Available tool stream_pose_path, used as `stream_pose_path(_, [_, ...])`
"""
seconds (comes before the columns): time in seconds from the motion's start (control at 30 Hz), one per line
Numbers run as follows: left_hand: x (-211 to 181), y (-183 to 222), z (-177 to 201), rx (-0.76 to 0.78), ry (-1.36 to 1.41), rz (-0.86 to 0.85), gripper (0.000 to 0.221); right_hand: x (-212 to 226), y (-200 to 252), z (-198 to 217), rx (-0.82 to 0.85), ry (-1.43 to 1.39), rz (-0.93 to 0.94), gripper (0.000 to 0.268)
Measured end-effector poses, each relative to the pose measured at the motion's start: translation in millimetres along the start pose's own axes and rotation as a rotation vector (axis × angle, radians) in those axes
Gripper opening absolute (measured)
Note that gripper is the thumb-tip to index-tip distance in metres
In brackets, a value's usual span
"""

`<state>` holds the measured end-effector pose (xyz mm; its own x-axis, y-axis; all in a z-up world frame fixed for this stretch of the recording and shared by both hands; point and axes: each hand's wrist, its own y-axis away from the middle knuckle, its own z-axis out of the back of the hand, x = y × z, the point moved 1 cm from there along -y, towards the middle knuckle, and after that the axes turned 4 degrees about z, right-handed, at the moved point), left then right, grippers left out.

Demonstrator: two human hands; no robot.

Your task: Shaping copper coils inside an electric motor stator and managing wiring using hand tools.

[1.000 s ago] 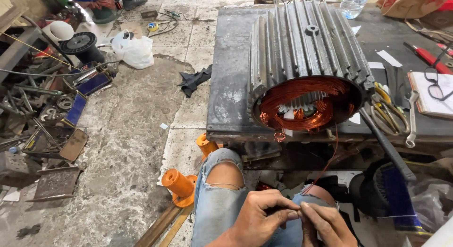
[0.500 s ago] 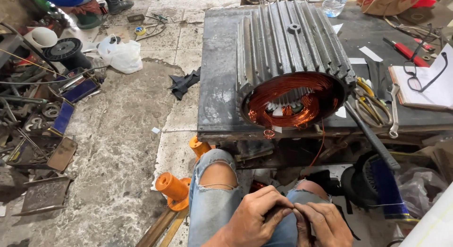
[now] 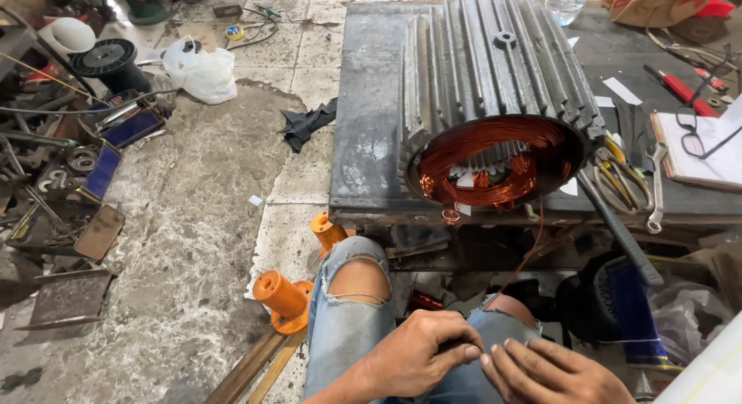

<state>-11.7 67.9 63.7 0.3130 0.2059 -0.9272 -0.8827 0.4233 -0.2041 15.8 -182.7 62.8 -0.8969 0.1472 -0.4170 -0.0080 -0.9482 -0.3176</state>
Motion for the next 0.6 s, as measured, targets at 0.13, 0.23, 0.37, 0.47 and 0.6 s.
stream_pose_path(0.13, [1.3,2.7,-0.3,0.058,0.08,0.057,0.01,3.0,9.7,-14.0,-0.034,-0.021,0.064,0.029])
stream_pose_path(0.23, [2.4,4.1,-8.0,-0.058,0.069,-0.039,0.005,13.7,-6.2,-21.8,-0.179,-0.188,-0.254,0.025])
stream_pose_path(0.37, [-8.4,7.8,-17.5,-0.293,-0.134,-0.344,0.005,29.4,-31.6,-11.3,-0.225,-0.885,-1.522,0.023])
stream_pose_path(0.47, [-7.7,6.7,-16.1,-0.247,-0.182,-0.312,0.007,26.4,-32.6,-12.2,-0.326,-0.997,-1.606,0.016])
stream_pose_path(0.6, [-9.1,4.9,-11.7,-0.195,-0.055,-0.272,0.005,22.7,-42.3,-0.7,-0.615,-0.517,-0.942,0.008])
